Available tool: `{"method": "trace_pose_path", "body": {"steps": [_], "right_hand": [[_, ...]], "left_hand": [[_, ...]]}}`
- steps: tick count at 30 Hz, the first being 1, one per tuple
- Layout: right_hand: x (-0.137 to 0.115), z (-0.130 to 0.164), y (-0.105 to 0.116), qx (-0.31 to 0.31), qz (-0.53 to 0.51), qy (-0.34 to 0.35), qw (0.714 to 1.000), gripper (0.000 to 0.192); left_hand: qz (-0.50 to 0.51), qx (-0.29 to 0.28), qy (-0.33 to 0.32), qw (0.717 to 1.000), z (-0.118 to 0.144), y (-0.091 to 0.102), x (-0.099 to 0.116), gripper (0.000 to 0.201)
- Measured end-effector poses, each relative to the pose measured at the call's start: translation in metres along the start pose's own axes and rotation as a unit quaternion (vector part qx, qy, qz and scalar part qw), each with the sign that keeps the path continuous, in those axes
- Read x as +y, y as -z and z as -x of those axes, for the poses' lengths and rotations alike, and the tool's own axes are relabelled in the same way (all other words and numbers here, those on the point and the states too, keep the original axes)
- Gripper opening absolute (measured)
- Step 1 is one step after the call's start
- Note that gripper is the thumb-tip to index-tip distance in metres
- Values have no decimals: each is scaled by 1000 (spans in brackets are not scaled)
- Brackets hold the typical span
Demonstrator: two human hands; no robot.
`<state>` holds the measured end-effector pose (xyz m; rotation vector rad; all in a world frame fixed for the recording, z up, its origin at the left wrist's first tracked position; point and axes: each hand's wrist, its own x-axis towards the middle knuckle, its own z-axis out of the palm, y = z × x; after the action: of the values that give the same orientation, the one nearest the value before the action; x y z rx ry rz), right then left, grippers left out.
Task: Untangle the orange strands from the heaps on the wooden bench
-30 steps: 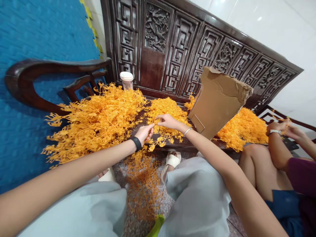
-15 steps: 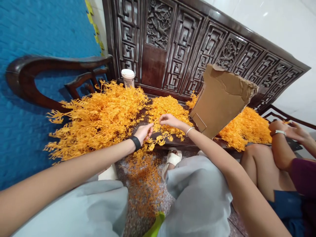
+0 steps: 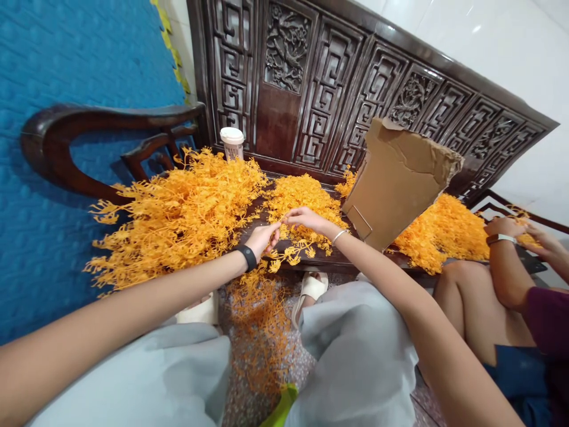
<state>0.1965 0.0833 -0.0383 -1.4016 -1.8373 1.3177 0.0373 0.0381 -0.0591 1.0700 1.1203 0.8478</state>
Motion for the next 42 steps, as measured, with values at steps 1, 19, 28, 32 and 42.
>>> {"method": "trace_pose_path", "body": {"steps": [1,19,28,32,42], "right_hand": [[1,-1,1,-3,-9,0,1000,8],[16,1,17,38,2,37,999,4],[14,0,22,111,200,105,968,8],[14,1,19,139,233,129,954,10],[34,-15,86,446,235,-29,863,17]], "left_hand": [[-1,7,-1,1000,-1,1,0,39],[-15,25,-16,999,-9,4,4,36],[17,8,4,1000,1,-14,9,33],[74,-1,24,997,2,-22,14,31],[98,-73,26,992,48,-63,18,36]]}}
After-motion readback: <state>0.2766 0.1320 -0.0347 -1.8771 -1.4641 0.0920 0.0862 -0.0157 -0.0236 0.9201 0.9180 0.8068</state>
